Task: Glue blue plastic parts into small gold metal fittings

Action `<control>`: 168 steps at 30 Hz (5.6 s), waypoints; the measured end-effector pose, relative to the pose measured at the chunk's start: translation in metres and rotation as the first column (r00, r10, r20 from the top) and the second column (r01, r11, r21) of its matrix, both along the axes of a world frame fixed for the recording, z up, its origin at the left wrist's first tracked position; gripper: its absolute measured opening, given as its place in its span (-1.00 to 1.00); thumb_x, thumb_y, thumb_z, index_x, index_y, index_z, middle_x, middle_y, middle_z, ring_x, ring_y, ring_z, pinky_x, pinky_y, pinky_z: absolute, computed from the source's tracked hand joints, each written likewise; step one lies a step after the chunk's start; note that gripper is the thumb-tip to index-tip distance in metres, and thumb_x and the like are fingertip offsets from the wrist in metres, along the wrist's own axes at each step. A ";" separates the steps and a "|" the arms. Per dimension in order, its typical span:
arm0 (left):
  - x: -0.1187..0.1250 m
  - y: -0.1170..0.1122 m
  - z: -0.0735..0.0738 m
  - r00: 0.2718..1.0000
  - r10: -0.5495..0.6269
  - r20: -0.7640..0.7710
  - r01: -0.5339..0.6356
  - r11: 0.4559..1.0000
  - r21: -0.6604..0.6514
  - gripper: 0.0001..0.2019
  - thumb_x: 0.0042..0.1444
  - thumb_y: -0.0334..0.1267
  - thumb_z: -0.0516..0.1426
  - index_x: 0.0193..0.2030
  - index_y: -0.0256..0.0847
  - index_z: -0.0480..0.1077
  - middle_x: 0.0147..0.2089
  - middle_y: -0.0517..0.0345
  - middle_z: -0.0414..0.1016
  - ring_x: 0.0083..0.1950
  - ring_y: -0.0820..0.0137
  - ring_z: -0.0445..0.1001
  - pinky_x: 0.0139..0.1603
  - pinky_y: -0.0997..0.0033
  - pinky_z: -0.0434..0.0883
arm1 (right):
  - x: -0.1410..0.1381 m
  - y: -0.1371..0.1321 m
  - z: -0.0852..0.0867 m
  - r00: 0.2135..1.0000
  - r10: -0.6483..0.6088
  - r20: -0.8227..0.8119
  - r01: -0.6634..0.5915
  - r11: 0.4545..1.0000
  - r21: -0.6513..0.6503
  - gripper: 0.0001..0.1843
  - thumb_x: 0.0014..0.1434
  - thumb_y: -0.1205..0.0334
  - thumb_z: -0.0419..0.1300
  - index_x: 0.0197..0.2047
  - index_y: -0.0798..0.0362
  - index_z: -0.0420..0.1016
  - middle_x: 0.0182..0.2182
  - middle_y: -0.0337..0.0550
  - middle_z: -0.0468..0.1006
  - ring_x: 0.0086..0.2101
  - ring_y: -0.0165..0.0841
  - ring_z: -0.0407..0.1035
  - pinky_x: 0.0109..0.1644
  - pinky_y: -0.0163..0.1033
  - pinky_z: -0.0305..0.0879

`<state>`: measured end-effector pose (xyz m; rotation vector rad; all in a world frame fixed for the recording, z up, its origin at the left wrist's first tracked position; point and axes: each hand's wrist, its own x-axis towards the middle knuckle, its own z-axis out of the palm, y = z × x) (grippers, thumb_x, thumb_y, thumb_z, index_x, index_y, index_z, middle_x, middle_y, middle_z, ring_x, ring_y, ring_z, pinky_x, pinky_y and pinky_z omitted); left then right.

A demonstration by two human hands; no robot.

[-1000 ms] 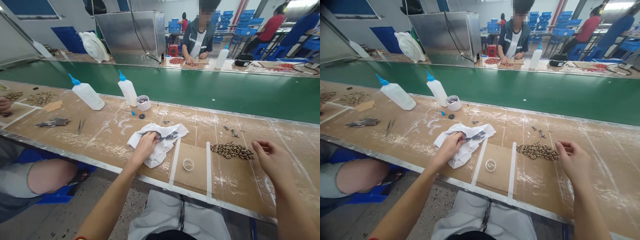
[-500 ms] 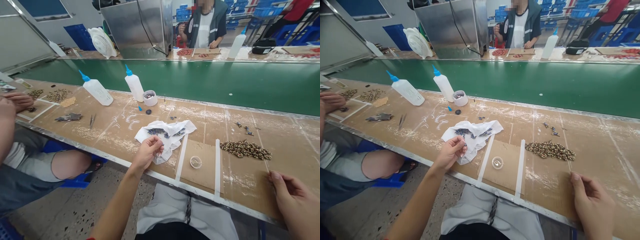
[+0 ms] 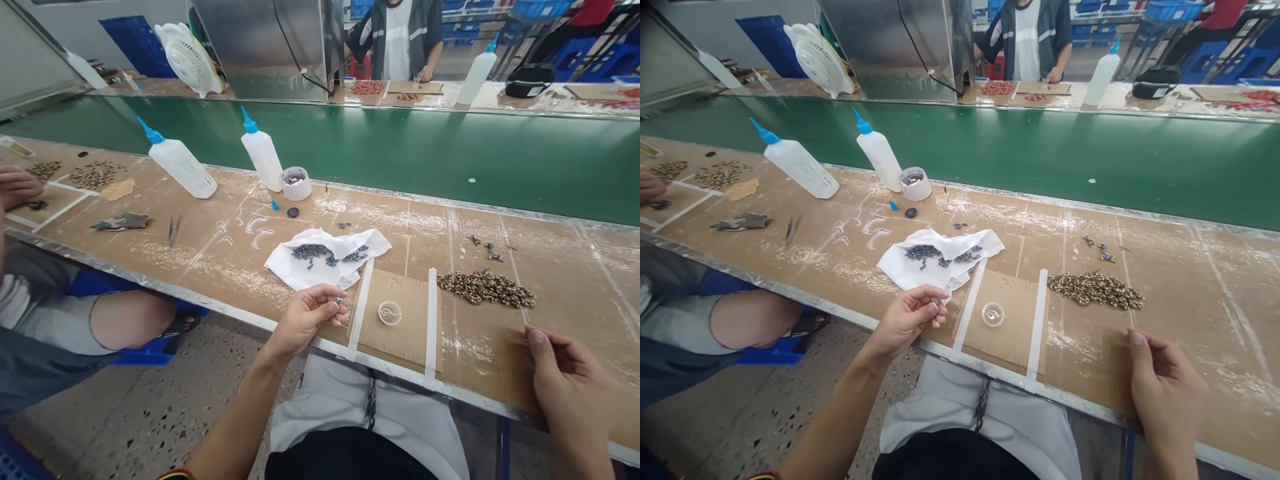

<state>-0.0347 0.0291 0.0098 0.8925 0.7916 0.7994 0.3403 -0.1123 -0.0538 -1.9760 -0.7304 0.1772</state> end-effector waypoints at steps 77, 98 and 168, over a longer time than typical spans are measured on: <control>0.009 -0.002 0.010 0.360 0.416 -0.835 0.894 0.103 0.436 -0.82 0.29 -0.48 -0.03 -0.28 -0.27 0.36 -0.24 -0.04 0.40 -0.22 0.20 0.38 -0.24 0.26 0.37 | -0.144 0.077 0.068 0.498 0.807 0.318 -0.801 0.568 -0.188 -0.79 0.36 0.36 0.04 -0.25 0.02 0.47 -0.18 -0.07 0.44 -0.23 -0.30 0.35 -0.18 -0.21 0.28; 0.036 -0.035 -0.009 0.913 -0.194 -0.358 0.301 0.914 0.273 -0.81 0.29 -0.21 0.11 -0.14 -0.27 0.47 -0.31 0.07 0.54 -0.30 0.40 0.53 -0.23 0.47 0.50 | -0.143 0.081 0.067 0.493 0.747 0.445 -0.725 0.636 -0.265 -0.83 0.32 0.39 0.08 -0.29 0.04 0.44 -0.21 -0.06 0.42 -0.21 -0.24 0.28 -0.18 -0.18 0.22; 0.052 -0.033 -0.008 0.776 -0.190 -0.601 0.502 0.764 0.406 -0.87 0.26 -0.28 0.08 -0.23 -0.25 0.43 -0.45 0.25 0.37 -0.52 0.56 0.26 -0.48 0.60 0.22 | -0.150 0.032 0.027 0.746 0.633 -0.208 -0.569 0.768 0.295 -0.90 0.33 0.21 0.16 -0.18 -0.01 0.49 -0.26 -0.13 0.59 -0.30 -0.32 0.49 -0.19 -0.21 0.44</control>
